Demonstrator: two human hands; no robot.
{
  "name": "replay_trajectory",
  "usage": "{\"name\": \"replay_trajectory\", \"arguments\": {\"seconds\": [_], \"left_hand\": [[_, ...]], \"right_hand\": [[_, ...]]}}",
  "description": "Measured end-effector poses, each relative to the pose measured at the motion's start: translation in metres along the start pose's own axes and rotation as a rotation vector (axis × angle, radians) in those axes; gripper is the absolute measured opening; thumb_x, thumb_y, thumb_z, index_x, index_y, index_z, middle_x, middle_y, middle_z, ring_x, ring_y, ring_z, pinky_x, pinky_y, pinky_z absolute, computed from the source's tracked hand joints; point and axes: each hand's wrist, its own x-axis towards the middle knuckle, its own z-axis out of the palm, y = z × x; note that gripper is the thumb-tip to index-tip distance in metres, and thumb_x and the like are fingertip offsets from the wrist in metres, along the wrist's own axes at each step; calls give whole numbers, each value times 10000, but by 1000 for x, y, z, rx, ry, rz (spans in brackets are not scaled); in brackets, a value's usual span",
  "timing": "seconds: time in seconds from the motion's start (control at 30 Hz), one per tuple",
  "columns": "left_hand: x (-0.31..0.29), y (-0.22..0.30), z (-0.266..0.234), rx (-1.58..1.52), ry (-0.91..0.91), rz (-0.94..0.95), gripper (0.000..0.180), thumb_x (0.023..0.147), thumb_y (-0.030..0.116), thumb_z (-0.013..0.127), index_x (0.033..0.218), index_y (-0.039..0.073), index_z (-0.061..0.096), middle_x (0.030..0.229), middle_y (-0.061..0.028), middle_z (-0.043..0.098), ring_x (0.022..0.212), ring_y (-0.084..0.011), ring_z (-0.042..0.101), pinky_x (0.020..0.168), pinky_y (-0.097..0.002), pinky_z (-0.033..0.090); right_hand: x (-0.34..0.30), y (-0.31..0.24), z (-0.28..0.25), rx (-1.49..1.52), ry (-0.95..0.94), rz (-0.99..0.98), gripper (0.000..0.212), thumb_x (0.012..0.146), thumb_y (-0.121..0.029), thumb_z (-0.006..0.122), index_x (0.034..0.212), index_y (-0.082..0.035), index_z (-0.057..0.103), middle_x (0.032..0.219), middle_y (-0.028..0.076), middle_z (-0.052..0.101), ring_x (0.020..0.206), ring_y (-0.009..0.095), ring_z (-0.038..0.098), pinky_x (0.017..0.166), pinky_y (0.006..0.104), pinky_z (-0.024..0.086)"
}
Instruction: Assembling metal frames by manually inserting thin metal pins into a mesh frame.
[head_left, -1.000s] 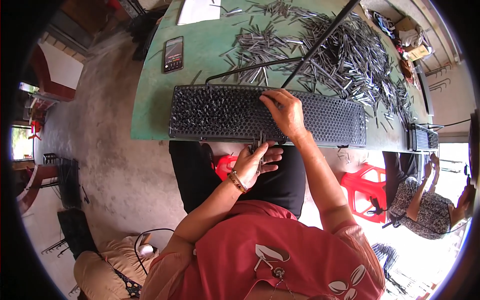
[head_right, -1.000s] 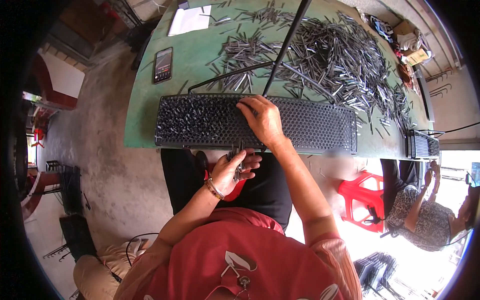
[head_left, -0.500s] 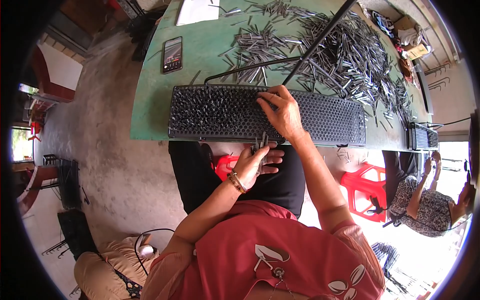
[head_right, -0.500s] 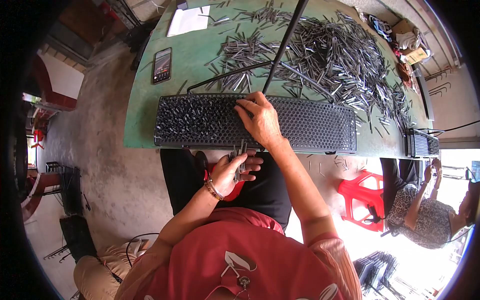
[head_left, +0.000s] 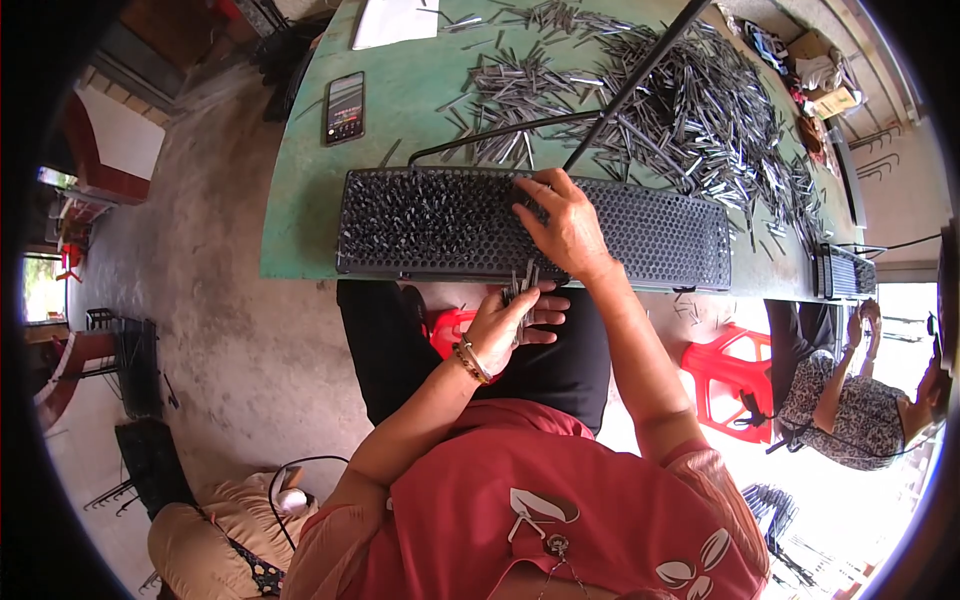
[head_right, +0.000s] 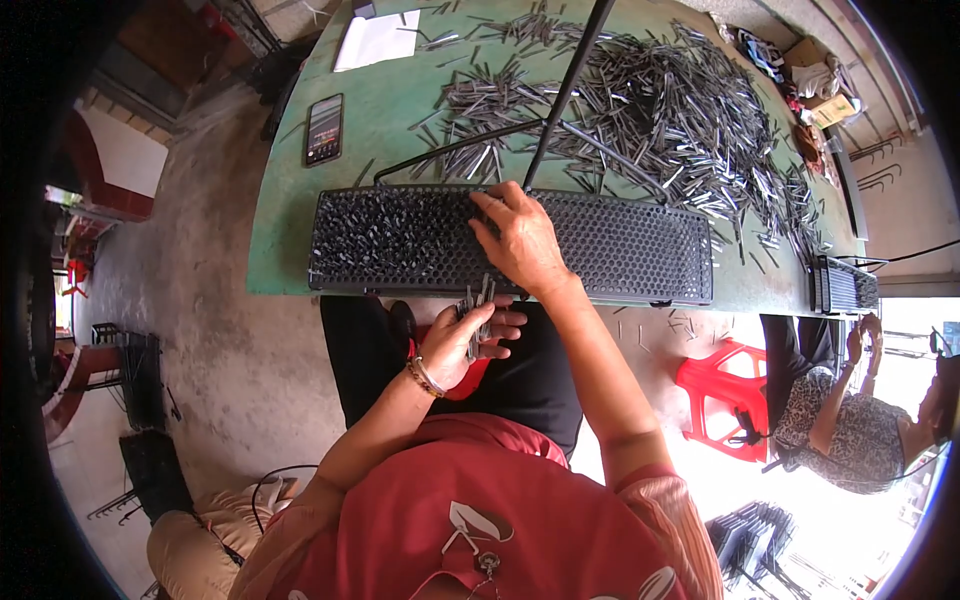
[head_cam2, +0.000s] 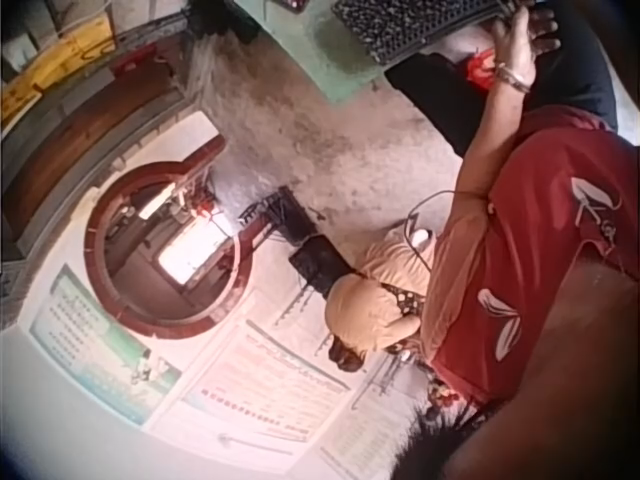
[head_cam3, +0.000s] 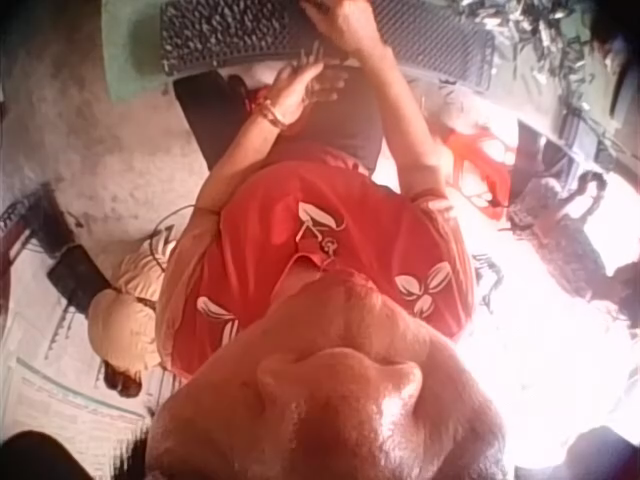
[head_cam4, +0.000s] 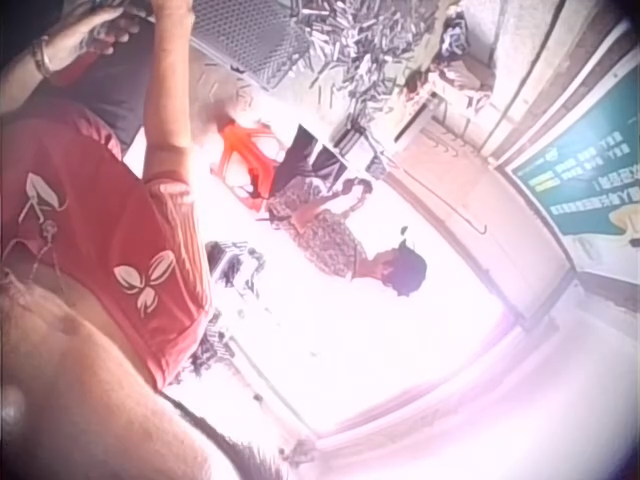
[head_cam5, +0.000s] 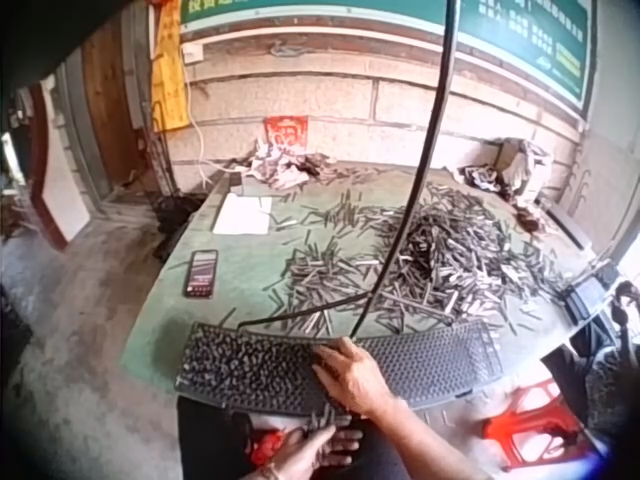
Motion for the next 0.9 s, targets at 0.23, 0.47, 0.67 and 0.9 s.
{"name": "replay_trajectory", "arguments": {"seconds": [0.23, 0.47, 0.67, 0.9], "left_hand": [[-5, 13, 1, -46, -45, 134, 303, 952, 259, 472, 1138, 26, 529, 1027, -136, 641, 852, -192, 644, 649, -314, 559], [0, 6, 0, -75, -29, 141, 313, 955, 271, 463, 1123, 17, 538, 1018, -135, 641, 860, -204, 643, 654, -315, 564], [2, 5, 0, -37, 36, 270, 353, 959, 273, 455, 1171, -3, 514, 1056, -151, 622, 886, -201, 633, 665, -322, 564], [1, 1, -1, -63, 103, 152, 365, 962, 273, 447, 1187, -10, 493, 1054, -163, 619, 883, -207, 630, 673, -333, 564]], "right_hand": [[-20, -12, -27, 409, -321, 222, 243, 810, -235, 685, 868, 1, 685, 750, 118, 627, 673, 206, 610, 599, 313, 478], [-32, -8, -25, 634, -415, 511, 272, 796, -233, 705, 856, 31, 678, 685, 89, 639, 645, 112, 586, 572, 272, 466], [-25, -17, -24, 645, -285, 609, 243, 813, -210, 697, 863, 27, 680, 696, 87, 648, 623, 101, 573, 574, 252, 464], [1, -14, -14, 492, 81, 388, 162, 810, -114, 694, 916, 7, 678, 806, 62, 664, 717, 103, 589, 662, 231, 470]]}}
